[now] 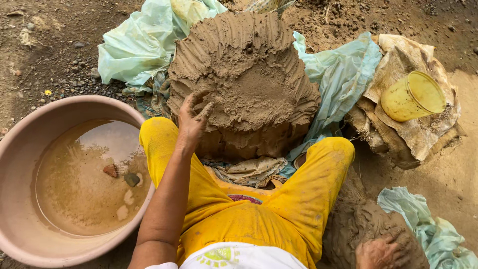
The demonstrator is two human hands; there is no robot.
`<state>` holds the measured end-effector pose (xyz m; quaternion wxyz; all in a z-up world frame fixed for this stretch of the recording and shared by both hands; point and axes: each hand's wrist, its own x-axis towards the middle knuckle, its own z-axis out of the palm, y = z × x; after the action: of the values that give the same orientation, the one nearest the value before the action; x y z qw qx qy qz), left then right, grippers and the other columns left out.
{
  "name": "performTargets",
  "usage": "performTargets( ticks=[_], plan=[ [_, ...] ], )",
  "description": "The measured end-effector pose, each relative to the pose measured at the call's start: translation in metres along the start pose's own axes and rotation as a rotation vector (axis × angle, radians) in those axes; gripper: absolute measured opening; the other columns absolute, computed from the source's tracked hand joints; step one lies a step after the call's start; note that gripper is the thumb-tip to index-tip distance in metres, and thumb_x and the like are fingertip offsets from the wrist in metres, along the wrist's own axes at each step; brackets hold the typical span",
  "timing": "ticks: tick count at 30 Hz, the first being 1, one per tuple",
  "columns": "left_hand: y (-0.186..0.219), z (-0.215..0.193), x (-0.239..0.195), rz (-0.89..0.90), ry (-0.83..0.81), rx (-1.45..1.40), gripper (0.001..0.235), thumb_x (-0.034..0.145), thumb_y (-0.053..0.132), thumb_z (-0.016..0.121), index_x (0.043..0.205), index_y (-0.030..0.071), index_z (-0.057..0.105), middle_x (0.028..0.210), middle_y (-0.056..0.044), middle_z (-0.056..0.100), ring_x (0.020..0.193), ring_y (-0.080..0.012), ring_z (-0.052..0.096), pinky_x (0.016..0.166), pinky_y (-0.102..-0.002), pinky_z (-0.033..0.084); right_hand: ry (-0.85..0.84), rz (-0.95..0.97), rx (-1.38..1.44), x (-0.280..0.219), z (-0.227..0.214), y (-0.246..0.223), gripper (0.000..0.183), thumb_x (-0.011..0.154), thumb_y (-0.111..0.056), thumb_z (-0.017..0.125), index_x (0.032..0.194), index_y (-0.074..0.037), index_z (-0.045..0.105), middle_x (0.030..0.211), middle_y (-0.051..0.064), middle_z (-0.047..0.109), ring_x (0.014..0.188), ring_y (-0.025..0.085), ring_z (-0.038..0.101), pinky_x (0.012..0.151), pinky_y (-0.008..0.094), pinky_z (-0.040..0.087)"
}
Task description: The person kneads and wedges a large mass of clay by hand while sitting on a stool. They repeatedly pull and push the clay to prepare it for use.
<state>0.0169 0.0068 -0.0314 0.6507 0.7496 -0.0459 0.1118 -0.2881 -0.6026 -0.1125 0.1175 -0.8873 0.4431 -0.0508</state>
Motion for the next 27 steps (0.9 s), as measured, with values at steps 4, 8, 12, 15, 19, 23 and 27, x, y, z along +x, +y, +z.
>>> performTargets(
  ticks=[4, 8, 12, 15, 19, 23, 27],
  plan=[
    [0.006, 0.004, -0.001, -0.059, -0.066, 0.035, 0.045, 0.092, 0.022, 0.074, 0.132, 0.003, 0.064, 0.125, -0.012, 0.072, 0.116, -0.0214, 0.068, 0.099, -0.035, 0.054, -0.087, 0.035, -0.356, -0.049, 0.041, 0.012, 0.06, 0.102, -0.049, 0.056, 0.137, -0.002, 0.065, 0.129, 0.029, 0.063, 0.105, 0.038, 0.061, 0.089, 0.049, 0.049],
    [-0.007, 0.0, 0.007, -0.235, -0.2, 0.219, 0.049, 0.089, 0.024, 0.074, 0.133, 0.006, 0.064, 0.129, -0.013, 0.069, 0.119, -0.0243, 0.067, 0.102, -0.038, 0.054, -0.063, 0.042, -0.332, -0.013, -0.027, 0.027, 0.063, 0.1, -0.055, 0.055, 0.132, -0.002, 0.068, 0.123, 0.031, 0.065, 0.11, 0.043, 0.062, 0.094, 0.056, 0.047],
    [-0.06, 0.025, 0.039, -0.169, -0.252, 0.672, 0.079, 0.084, 0.027, 0.082, 0.147, 0.002, 0.042, 0.153, -0.023, 0.041, 0.143, -0.0402, 0.036, 0.118, -0.048, 0.034, 0.312, -0.256, 0.046, 0.012, -0.094, -0.036, 0.026, 0.108, -0.02, 0.072, 0.115, 0.005, 0.072, 0.111, 0.026, 0.074, 0.101, 0.033, 0.071, 0.094, 0.043, 0.059],
    [-0.114, 0.077, 0.068, -0.067, -0.229, 1.152, 0.1, 0.073, -0.005, 0.069, 0.165, 0.011, 0.034, 0.168, -0.022, 0.021, 0.154, -0.0448, 0.009, 0.12, -0.063, 0.009, 0.133, -0.418, 0.477, 0.028, -0.106, -0.15, 0.022, 0.111, -0.008, 0.063, 0.131, 0.0, 0.067, 0.124, 0.019, 0.069, 0.117, 0.029, 0.069, 0.1, 0.036, 0.059],
    [-0.15, 0.105, 0.086, 0.019, -0.248, 1.121, 0.091, 0.087, -0.002, 0.059, 0.17, 0.027, 0.035, 0.178, -0.022, 0.009, 0.154, -0.0498, 0.005, 0.119, -0.067, 0.002, -0.437, -0.561, 0.717, 0.064, -0.048, -0.313, 0.032, 0.1, -0.022, 0.062, 0.13, -0.012, 0.068, 0.141, 0.012, 0.065, 0.129, 0.026, 0.063, 0.105, 0.039, 0.055],
    [-0.155, 0.08, 0.082, 0.155, -0.266, 1.072, 0.065, 0.094, 0.055, 0.059, 0.153, 0.032, 0.045, 0.167, -0.006, 0.024, 0.156, -0.0364, 0.013, 0.116, -0.074, 0.0, -0.6, -0.58, 0.593, 0.121, 0.057, -0.422, 0.045, 0.098, -0.042, 0.064, 0.133, -0.015, 0.069, 0.134, 0.011, 0.069, 0.122, 0.026, 0.067, 0.106, 0.042, 0.052],
    [-0.157, 0.079, 0.078, 0.285, -0.102, 1.096, 0.05, 0.096, 0.05, 0.059, 0.143, 0.033, 0.063, 0.164, -0.002, 0.045, 0.157, -0.0318, 0.028, 0.125, -0.068, 0.009, -0.498, -0.654, 0.646, 0.231, 0.179, -0.5, 0.04, 0.105, -0.036, 0.065, 0.133, -0.008, 0.071, 0.124, 0.011, 0.075, 0.112, 0.02, 0.069, 0.097, 0.036, 0.053]
  ],
)
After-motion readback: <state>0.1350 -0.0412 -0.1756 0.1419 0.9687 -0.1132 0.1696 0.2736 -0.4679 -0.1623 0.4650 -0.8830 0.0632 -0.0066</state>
